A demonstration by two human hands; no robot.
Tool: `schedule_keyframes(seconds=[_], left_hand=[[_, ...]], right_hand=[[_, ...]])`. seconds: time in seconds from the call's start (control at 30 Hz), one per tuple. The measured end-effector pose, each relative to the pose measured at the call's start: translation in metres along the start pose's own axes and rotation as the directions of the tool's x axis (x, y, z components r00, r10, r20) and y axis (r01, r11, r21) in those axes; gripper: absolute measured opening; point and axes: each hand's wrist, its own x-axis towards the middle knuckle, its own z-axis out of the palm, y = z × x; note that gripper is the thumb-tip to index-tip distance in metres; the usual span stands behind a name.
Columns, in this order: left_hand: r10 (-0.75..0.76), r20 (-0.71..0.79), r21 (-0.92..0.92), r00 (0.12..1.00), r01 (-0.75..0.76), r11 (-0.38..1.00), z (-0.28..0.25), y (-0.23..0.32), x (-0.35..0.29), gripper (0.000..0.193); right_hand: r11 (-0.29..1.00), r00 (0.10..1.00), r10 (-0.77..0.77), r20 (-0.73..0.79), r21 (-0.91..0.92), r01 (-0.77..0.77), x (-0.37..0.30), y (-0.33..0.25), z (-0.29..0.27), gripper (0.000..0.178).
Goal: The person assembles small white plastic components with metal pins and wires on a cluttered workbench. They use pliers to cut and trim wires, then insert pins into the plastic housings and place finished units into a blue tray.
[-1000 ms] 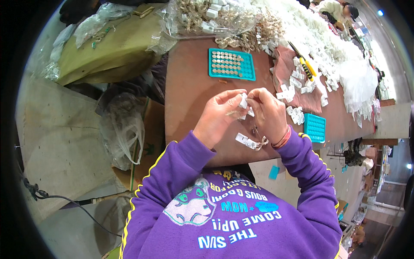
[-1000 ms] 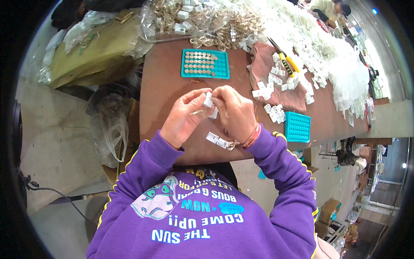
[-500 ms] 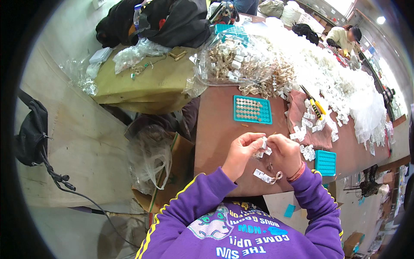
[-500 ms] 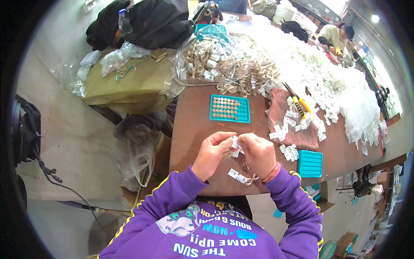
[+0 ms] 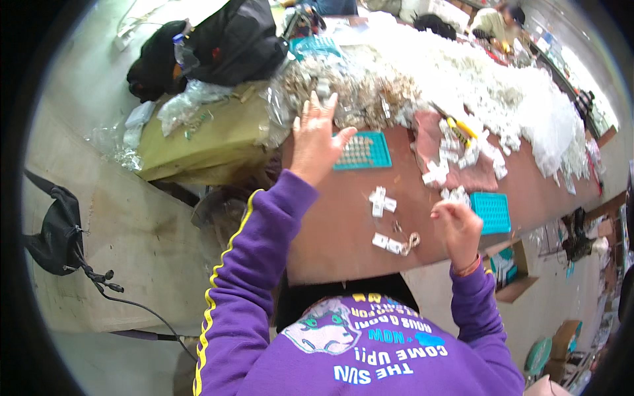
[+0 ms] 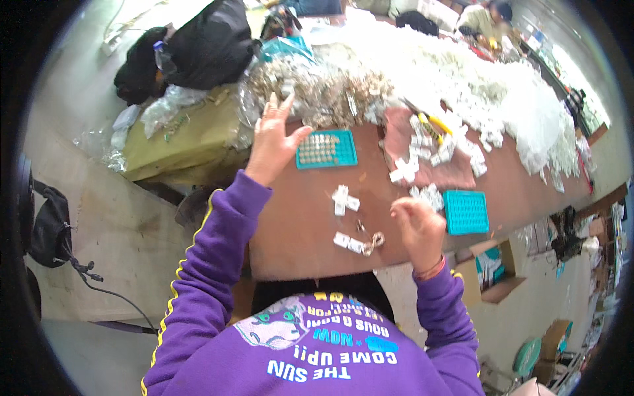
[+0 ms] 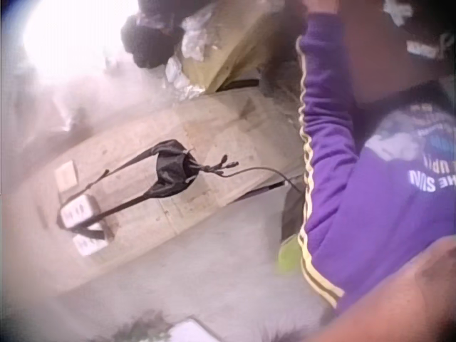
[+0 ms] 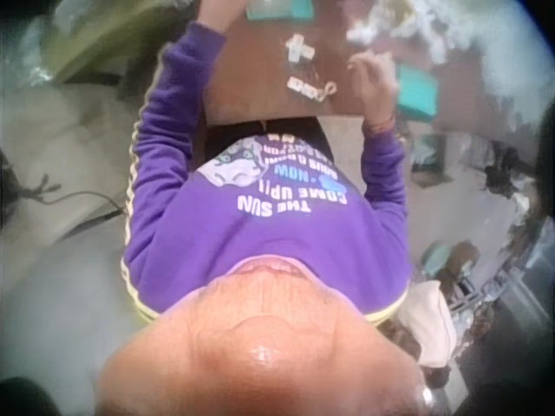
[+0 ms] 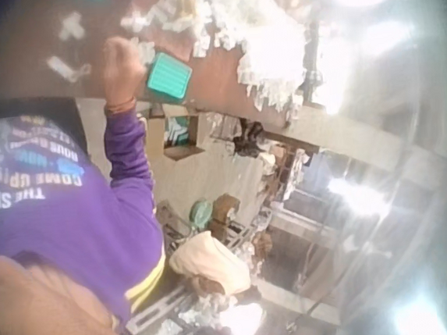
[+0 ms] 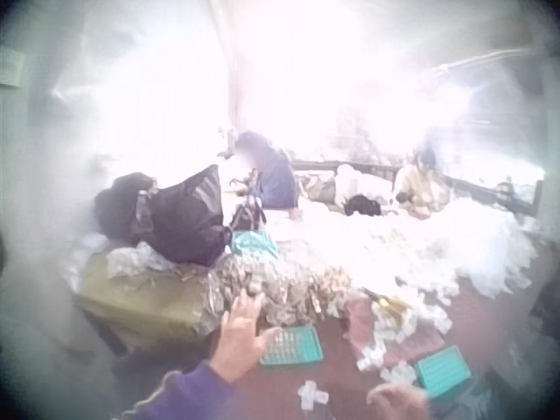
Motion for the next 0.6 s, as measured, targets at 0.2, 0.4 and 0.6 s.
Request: schedule_keyframes(seconds=[0.2,0.4,0.6], left_hand=[[0.107,0.184,-0.283,0.977,-0.051,0.958,-0.019,0.013,-0.055,0.031],[0.151,0.431,-0.291,0.89,-0.022,0.957,0.004,0.045,-0.072,0.023],[0.093,0.428,-0.184,0.899,-0.014,0.983,0.037,0.063,-0.071,0.019]], right_hand=[[0.985,0.985,0.165,-0.053,0.067,-0.162,-0.011,0.014,-0.011,0.007],[0.982,0.982,0.185,-0.047,0.051,-0.183,-0.02,0.015,-0.007,0.007],[0.93,0.974,0.054,0.219,-0.367,0.031,-0.021,0.017,0.01,0.01]])
